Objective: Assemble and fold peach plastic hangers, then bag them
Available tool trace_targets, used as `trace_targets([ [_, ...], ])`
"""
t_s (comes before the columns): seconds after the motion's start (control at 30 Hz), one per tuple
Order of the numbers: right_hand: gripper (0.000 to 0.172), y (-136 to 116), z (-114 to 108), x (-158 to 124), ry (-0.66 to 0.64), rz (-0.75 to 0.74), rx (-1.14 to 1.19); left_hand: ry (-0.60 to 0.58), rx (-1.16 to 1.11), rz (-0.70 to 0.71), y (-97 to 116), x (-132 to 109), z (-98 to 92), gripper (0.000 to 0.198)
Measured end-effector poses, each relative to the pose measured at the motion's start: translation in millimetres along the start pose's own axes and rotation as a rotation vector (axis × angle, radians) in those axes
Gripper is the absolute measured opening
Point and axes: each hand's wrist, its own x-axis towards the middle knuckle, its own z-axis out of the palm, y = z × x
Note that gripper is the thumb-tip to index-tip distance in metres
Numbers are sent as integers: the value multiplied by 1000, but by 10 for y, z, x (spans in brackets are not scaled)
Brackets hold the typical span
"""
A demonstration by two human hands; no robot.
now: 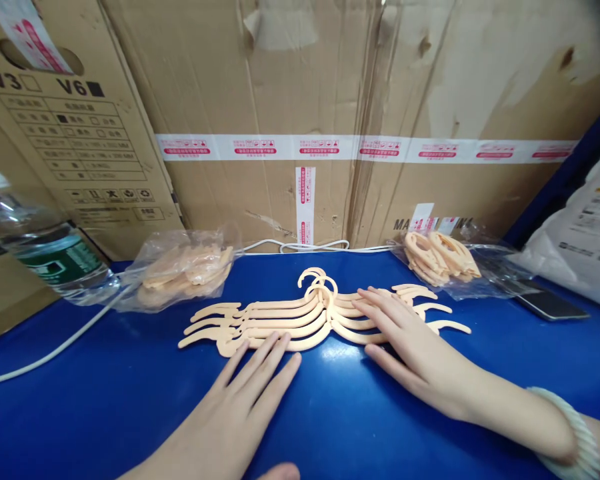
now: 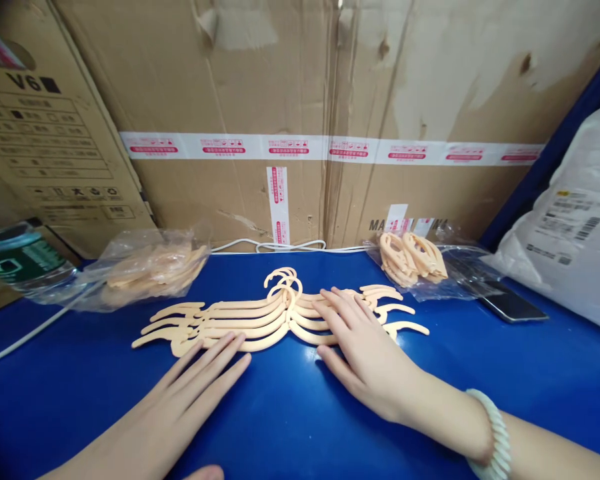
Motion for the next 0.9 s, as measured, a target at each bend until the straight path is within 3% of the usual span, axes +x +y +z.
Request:
trace_targets([
  [0.1,67,45,89,7,-116,23,-88,-43,-31,-12,-55,50,-15,85],
  [0.23,74,127,145,129,-188,64,-107,-128,-26,-45,-149,123,41,81],
  [0.33,76,179,131,267,-209,65,-103,-18,3,-126,-208,176,162,75],
  [0.47,80,246,123,413,-223,48,-98,54,40,-115,-305,259,279,71],
  [0.7,75,328,168,514,-181,43,-78,-10,30,-66,-468,312,254,71],
  [0.9,59,409,84,516,-72,15,41,60,-45,-67,-482,284,246,62],
])
